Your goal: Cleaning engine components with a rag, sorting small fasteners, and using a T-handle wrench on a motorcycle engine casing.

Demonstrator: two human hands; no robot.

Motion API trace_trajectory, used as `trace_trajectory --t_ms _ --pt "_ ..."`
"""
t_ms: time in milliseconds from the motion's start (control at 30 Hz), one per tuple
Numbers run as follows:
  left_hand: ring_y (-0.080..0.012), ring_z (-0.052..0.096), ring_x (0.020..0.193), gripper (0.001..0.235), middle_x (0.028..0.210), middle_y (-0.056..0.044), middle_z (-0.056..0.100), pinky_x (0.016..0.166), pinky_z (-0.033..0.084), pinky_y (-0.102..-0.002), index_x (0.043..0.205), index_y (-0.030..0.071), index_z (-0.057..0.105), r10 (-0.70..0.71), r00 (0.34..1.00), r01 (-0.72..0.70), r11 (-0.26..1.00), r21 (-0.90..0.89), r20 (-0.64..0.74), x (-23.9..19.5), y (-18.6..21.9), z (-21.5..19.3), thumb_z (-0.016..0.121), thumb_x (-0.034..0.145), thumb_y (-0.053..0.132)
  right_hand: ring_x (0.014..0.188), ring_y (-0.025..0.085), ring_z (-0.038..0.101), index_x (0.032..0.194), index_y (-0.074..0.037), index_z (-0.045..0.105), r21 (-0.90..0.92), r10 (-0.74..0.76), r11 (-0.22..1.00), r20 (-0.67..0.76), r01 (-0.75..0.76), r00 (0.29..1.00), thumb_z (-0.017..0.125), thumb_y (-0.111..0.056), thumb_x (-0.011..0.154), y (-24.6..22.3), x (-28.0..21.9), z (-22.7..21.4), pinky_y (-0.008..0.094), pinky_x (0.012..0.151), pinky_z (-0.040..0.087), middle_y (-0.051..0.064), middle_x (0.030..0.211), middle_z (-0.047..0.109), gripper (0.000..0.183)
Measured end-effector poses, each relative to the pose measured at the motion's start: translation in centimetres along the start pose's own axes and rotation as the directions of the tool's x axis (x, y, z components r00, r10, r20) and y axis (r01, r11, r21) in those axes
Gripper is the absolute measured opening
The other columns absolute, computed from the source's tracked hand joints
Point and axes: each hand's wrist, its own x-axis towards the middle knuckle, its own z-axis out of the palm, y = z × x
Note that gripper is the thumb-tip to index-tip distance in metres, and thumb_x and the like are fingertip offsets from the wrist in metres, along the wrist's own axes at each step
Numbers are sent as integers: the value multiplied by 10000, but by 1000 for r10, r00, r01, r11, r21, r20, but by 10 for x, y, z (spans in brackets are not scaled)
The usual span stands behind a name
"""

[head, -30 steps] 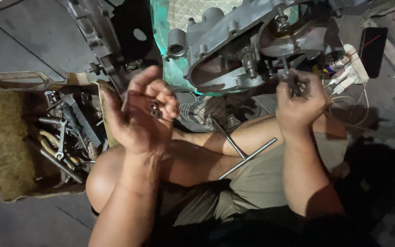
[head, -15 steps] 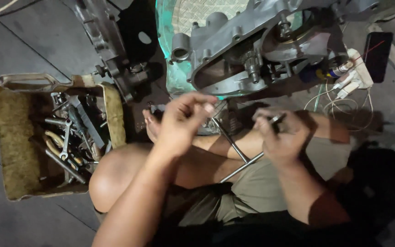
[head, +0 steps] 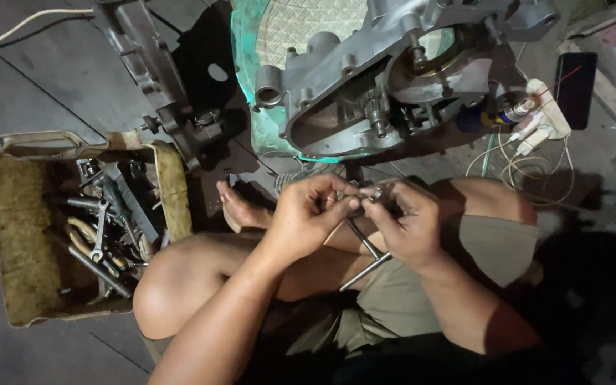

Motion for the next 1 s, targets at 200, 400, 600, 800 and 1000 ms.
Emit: trace_trajectory --t_ms 200,400,600,800,1000 --pt "-118 529 508 58 505 2 512 518 449 -271 843 115 768 9 1000 -9 1000 -1 -17 1 -7 1 784 823 168 771 279 757 896 -40 776 -142 -168 976 -5 166 986 788 -17 851 -2 4 -1 366 728 594 81 829 756 52" --pt "-129 548 482 59 498 2 531 496 459 -274 810 112 742 6 1000 -7 1000 -10 -29 2 -16 3 775 794 159 797 249 756 946 -85 807 -239 -253 938 28 252 967 777 20 807 -4 3 0 354 753 606 48 874 764 177" --pt "-105 524 456 212 496 -29 518 426 424 -232 853 37 696 -60 998 57 920 -387 5 2 -8 7 640 931 227 737 242 741 921 -67 786 -173 -179 970 -23 173 984 788 -41 823 3 1 -4 341 697 598 57 819 749 102" --pt "-222 777 916 876 1034 -175 758 734 661 -339 1315 -41 589 -158 968 243 425 -872 193 4 -30 23 373 986 742 731 306 727 910 10 735 -130 -127 985 -75 117 989 830 -44 870 10 -6 -8 381 649 562 139 816 728 116" --pt "-231 767 1015 1007 1157 -193 756 856 651 -346 1382 -66 583 -110 966 259 364 -895 235 4 -28 21 328 962 813 592 259 652 890 13 770 -173 -232 961 -92 214 968 857 27 838 3 0 -1 341 560 538 122 765 701 103"
